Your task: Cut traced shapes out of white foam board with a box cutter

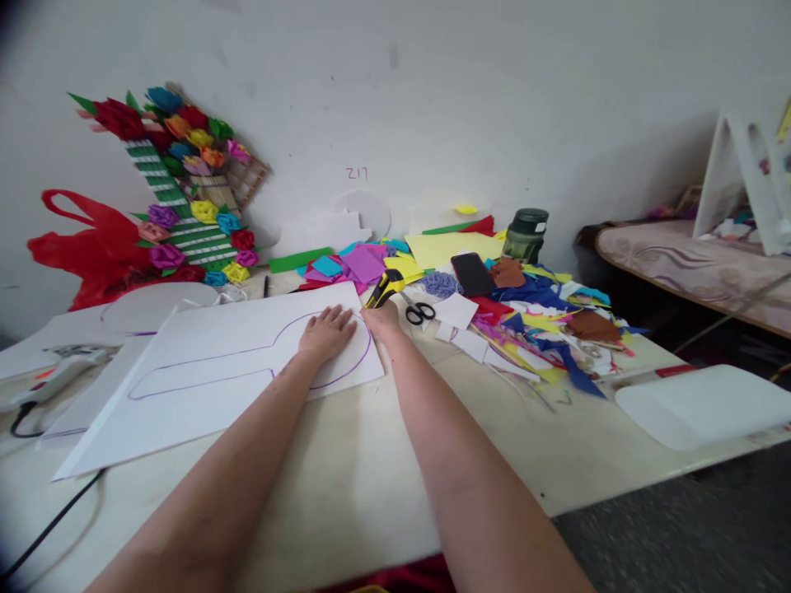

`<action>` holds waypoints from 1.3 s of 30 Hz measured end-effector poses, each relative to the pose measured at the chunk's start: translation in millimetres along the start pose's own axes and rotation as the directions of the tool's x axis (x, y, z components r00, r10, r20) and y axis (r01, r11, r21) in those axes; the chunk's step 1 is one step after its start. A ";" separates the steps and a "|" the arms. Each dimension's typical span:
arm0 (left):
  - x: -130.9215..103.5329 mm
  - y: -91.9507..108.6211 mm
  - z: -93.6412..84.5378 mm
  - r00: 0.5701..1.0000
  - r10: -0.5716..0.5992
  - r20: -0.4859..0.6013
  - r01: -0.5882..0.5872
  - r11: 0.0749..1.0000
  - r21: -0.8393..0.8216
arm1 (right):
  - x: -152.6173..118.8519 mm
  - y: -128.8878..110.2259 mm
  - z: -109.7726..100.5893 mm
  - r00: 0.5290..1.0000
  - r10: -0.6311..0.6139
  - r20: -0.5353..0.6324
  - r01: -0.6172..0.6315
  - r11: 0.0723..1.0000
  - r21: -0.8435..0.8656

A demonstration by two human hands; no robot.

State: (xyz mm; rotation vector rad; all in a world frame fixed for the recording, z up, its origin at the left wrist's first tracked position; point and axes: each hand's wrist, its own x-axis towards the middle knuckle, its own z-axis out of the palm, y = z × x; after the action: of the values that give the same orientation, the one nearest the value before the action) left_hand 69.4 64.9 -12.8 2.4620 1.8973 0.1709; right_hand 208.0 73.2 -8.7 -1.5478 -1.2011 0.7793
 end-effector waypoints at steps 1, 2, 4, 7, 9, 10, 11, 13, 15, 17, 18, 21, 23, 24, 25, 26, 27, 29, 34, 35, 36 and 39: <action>-0.1 0.1 0.1 1.000 0.001 -0.007 -0.001 1.000 0.000 | 0.7 0.7 0.3 1.000 0.011 0.003 -0.011 1.000 0.008; -0.4 0.3 0.2 1.000 0.003 -0.018 -0.003 1.000 0.000 | 1.3 1.6 0.5 1.000 0.019 0.006 -0.019 1.000 0.010; -1.9 1.7 0.2 0.998 0.020 -0.056 -0.019 1.000 0.008 | 2.0 4.0 0.7 1.000 0.028 0.004 -0.028 1.000 0.004; -5.4 5.1 -0.5 0.983 0.100 -0.153 -0.093 0.994 0.050 | -0.4 7.6 -0.1 1.000 0.022 0.000 -0.022 1.000 0.018; -7.6 7.3 -1.3 0.973 0.155 -0.171 -0.147 0.987 0.058 | -3.6 9.2 -1.2 1.000 0.003 0.009 -0.003 0.999 0.035; -8.5 8.1 -1.8 0.973 0.170 -0.156 -0.164 0.985 0.049 | -5.1 9.8 -1.7 1.000 -0.009 0.009 0.009 0.999 0.037; -9.3 8.8 -2.4 0.976 0.175 -0.128 -0.171 0.985 0.035 | -6.1 10.2 -2.1 1.000 -0.019 0.005 0.018 0.999 0.034; -11.1 9.8 -3.5 0.984 0.164 -0.064 -0.163 0.986 0.017 | -6.4 11.1 -2.0 1.000 -0.024 -0.012 0.024 0.999 0.024; -13.6 10.9 -4.3 0.989 0.149 -0.011 -0.149 0.989 0.023 | -4.1 12.5 -0.6 1.000 -0.013 -0.026 0.013 1.000 0.017; -16.8 12.3 -4.8 0.992 0.122 0.017 -0.122 0.992 0.021 | -0.1 14.6 1.9 1.000 -0.001 -0.031 0.002 1.000 0.010; -18.4 13.1 -4.8 0.994 0.108 0.021 -0.108 0.994 0.015 | 1.9 15.8 3.1 0.999 0.000 -0.035 0.001 1.000 0.011; -22.2 14.8 -4.7 0.997 0.076 0.025 -0.076 0.997 -0.018 | 6.2 18.5 5.9 0.999 -0.005 -0.044 0.006 0.999 0.034; -23.3 14.9 -4.7 0.997 0.076 0.026 -0.075 0.997 -0.035 | 7.2 19.2 6.4 0.999 -0.002 -0.052 0.005 0.998 0.057; -23.4 14.7 -4.7 0.997 0.077 0.024 -0.076 0.996 -0.043 | 7.3 19.3 6.5 0.999 0.001 -0.054 0.003 0.998 0.069; -23.4 14.3 -4.7 0.997 0.079 0.021 -0.078 0.996 -0.049 | 7.5 19.3 6.4 0.998 0.003 -0.056 0.001 0.997 0.080; -23.3 14.0 -4.8 0.997 0.080 0.017 -0.079 0.995 -0.055 | 7.6 19.4 6.4 0.998 0.006 -0.056 -0.001 0.996 0.092; -23.1 13.7 -4.8 0.997 0.081 0.013 -0.081 0.995 -0.060 | 8.0 19.4 6.6 0.998 0.010 -0.055 -0.004 0.995 0.100; -22.7 13.3 -4.9 0.997 0.080 0.011 -0.079 0.995 -0.067 | 9.3 19.7 7.4 0.998 0.025 -0.057 -0.020 0.995 0.102; -22.0 13.6 -4.7 0.997 0.073 0.003 -0.073 0.996 -0.056 | 12.8 18.8 10.7 0.995 0.040 -0.095 -0.035 0.998 0.055; -21.9 13.7 -4.5 0.997 0.075 -0.001 -0.075 0.996 -0.052 | 12.5 17.7 10.8 0.994 0.032 -0.101 -0.027 0.999 0.043; -21.8 13.7 -4.3 0.997 0.077 -0.004 -0.077 0.996 -0.048 | 11.8 16.2 10.6 0.994 0.023 -0.103 -0.020 0.999 0.028; -21.3 13.6 -3.6 0.997 0.079 -0.006 -0.079 0.996 -0.042 | 7.7 9.9 8.5 0.995 0.010 -0.099 -0.012 1.000 -0.015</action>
State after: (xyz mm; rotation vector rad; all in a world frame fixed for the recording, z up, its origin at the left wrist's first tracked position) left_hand 76.8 40.7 -9.5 2.5125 1.7793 0.2165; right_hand 205.8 82.9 -20.1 -1.5889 -1.1296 0.6938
